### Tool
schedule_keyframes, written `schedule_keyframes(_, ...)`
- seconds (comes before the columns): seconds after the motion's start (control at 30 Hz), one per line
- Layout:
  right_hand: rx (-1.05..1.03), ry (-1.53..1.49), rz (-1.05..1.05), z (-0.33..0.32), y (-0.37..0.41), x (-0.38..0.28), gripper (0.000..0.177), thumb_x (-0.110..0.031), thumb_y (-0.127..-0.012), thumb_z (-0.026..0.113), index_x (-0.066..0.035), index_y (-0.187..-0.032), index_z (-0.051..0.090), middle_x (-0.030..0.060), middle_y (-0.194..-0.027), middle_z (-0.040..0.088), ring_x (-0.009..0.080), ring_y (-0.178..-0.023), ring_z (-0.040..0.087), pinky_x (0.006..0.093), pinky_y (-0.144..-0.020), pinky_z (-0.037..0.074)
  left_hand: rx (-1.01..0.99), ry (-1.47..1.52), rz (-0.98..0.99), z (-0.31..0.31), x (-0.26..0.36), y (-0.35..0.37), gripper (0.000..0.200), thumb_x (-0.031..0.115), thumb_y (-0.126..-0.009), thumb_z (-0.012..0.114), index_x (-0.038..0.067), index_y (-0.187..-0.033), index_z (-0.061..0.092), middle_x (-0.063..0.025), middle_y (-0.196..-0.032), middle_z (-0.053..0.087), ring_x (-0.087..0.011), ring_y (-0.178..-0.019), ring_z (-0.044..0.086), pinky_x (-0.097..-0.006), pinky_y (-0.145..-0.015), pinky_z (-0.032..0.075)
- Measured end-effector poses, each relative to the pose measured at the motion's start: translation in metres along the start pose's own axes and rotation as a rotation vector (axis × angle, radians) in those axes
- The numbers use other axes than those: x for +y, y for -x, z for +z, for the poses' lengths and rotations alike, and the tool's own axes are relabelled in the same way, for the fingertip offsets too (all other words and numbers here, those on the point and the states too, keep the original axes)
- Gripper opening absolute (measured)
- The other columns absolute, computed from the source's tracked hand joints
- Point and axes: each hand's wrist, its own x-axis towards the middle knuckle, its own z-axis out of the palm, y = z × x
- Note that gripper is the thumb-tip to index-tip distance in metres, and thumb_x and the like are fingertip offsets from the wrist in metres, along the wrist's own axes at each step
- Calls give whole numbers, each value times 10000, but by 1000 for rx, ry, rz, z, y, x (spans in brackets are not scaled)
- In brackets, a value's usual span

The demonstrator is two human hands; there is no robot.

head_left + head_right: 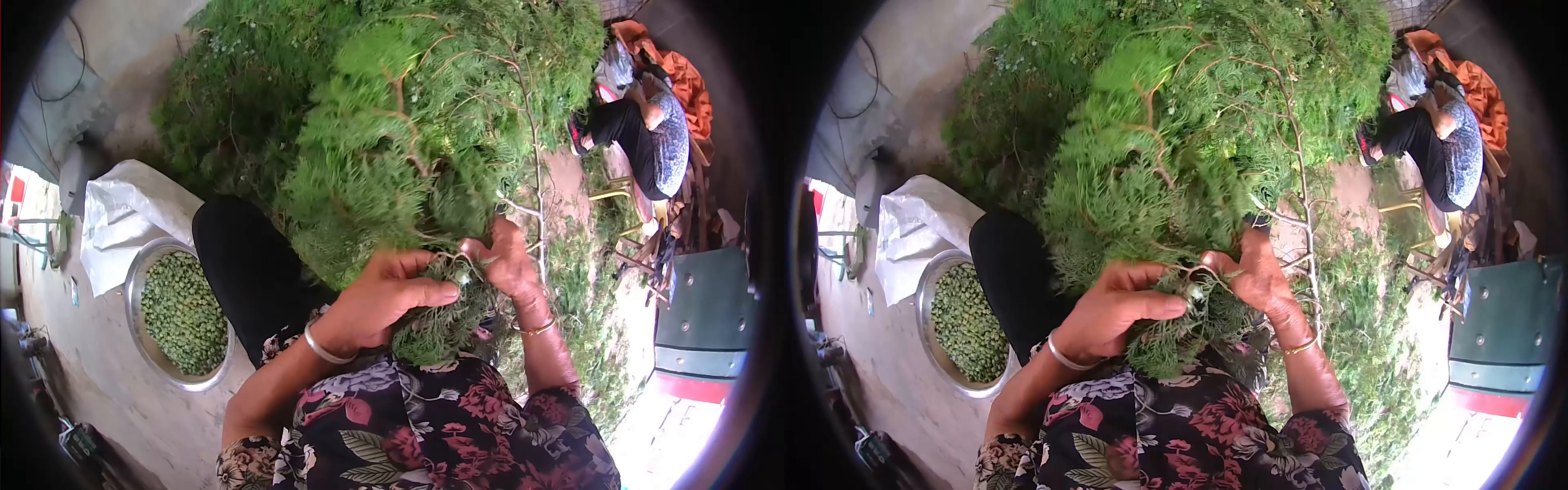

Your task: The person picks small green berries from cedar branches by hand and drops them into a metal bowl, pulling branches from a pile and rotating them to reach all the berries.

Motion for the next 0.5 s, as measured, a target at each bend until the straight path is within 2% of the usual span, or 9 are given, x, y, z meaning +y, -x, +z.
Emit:
schedule_keyframes(0.03, -69, -271, 42, 1, 3, 0, 498, -376, -817, 684, 34, -1066, 550, 90, -840, 609, 172, -783, 518, 332, -723, 446, 23, 248, -71, 2, 19, 3, 267, 72, -824, 594, -52, -1059, 610, -87, -910, 653, -147, -790, 616, -262, -753, 487)
schedule_keyframes(0.07, -62, -273, 37, -2, 6, 3, 498, -376, -817, 684, 34, -1066, 550, 90, -840, 609, 172, -783, 518, 332, -723, 446, 45, 495, -144, 4, 33, 4, 257, 69, -819, 598, -65, -1038, 611, -87, -851, 656, -141, -709, 621, -247, -688, 500)
schedule_keyframes(0.1, -136, -174, 73, -8, 7, 7, 483, -360, -818, 687, 38, -1054, 547, 105, -853, 613, 168, -796, 519, 331, -725, 448, 171, 531, -115, 5, 38, 2, 225, 82, -824, 590, -85, -973, 615, -101, -782, 646, -148, -628, 609, -255, -599, 500)
schedule_keyframes(0.13, -208, -76, 109, -11, 7, 6, 468, -344, -819, 689, 42, -1041, 545, 121, -866, 616, 164, -808, 520, 331, -727, 450, 137, 551, -69, -1, 40, 0, 219, 111, -840, 576, -87, -922, 618, -111, -746, 639, -154, -632, 609, -264, -596, 500)
schedule_keyframes(0.17, -183, -335, 97, -4, 13, -7, 449, -358, -810, 698, 41, -934, 533, 113, -781, 577, 152, -764, 491, 348, -690, 440, 135, 589, -79, -6, 43, 1, 196, 110, -844, 589, -74, -898, 628, -95, -747, 639, -145, -638, 611, -261, -597, 509)
schedule_keyframes(0.27, 7, 199, -51, 9, 17, -30, 390, -254, -746, 744, 36, -836, 500, 168, -702, 556, 332, -691, 557, 423, -631, 429, 140, 609, -106, -14, 45, 4, 181, 112, -852, 598, -65, -866, 637, -82, -750, 639, -140, -648, 618, -260, -603, 520)
schedule_keyframes(0.37, 214, 266, -148, 28, 17, -46, 290, -141, -737, 704, 43, -834, 502, 213, -718, 558, 409, -703, 540, 448, -624, 426, 169, 598, -143, -16, 41, 8, 237, 152, -875, 566, -77, -877, 625, -122, -762, 644, -166, -643, 627, -274, -632, 529)
schedule_keyframes(0.47, 95, 13, -179, 40, 16, -44, 172, -56, -740, 633, 44, -795, 504, 216, -733, 563, 407, -703, 535, 456, -621, 419, 203, 631, -150, -17, 44, 10, 264, 179, -889, 562, -80, -893, 617, -133, -799, 650, -186, -673, 641, -280, -640, 541)
schedule_keyframes(0.5, 167, -49, -227, 48, 12, -38, 120, -16, -756, 583, 30, -700, 487, 138, -616, 510, 271, -586, 530, 383, -543, 405, 215, 667, -145, -19, 45, 11, 243, 169, -885, 585, -72, -890, 619, -107, -824, 652, -184, -714, 650, -274, -624, 544)
